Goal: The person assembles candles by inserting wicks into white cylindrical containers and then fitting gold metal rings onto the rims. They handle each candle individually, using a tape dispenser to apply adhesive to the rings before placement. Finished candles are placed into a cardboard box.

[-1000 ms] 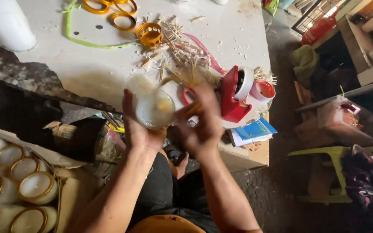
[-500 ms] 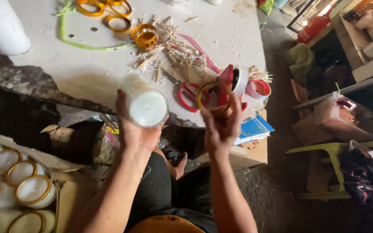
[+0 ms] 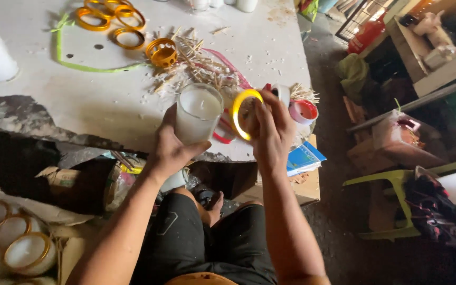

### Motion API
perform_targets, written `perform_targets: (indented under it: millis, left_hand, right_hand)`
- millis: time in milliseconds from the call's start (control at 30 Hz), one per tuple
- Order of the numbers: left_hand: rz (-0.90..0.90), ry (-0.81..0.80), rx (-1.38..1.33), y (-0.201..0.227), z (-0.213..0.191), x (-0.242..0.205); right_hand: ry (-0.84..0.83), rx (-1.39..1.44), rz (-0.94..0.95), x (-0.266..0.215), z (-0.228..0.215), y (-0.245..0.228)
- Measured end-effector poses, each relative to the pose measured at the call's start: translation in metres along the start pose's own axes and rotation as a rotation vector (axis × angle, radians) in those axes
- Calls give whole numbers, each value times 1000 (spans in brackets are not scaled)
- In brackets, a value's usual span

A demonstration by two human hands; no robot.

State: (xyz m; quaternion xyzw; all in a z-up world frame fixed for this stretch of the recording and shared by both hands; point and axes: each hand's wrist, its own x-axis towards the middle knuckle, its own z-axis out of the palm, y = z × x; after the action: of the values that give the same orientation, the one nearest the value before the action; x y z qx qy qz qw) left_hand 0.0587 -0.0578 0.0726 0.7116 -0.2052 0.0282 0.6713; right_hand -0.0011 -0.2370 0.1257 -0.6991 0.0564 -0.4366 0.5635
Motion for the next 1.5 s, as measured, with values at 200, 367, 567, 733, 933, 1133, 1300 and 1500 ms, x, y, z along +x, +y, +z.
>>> perform_targets:
  millis: [200,367,567,733,933,1133,1300,1500]
  left_hand:
    - [204,-93,20,28,-15,4]
    - [448,-36,-2,35,-20,15]
    - [464,-11,37,28,-19,18]
    - [457,-11,91,24,-21,18]
    - [453,-19,89,21,-25,25]
    - [420,33,-55,15,-13,25]
    - [441,133,48,14,-1,20]
    - [546,139,205,35,0,-13]
  right_hand:
    - [-316,-163,171,52,37,16]
    - [-507,-186,73,46,56,5]
    - [-518,-275,26,46,54,10]
    - [-599,-260,-65,47,49,3]
    - [-532,-99,68,35,46,-2]
    - [-698,0,-147,26,9,14]
    - [-703,58,-104,25,5,27]
    - [-211,-238,-188,18,-68,14]
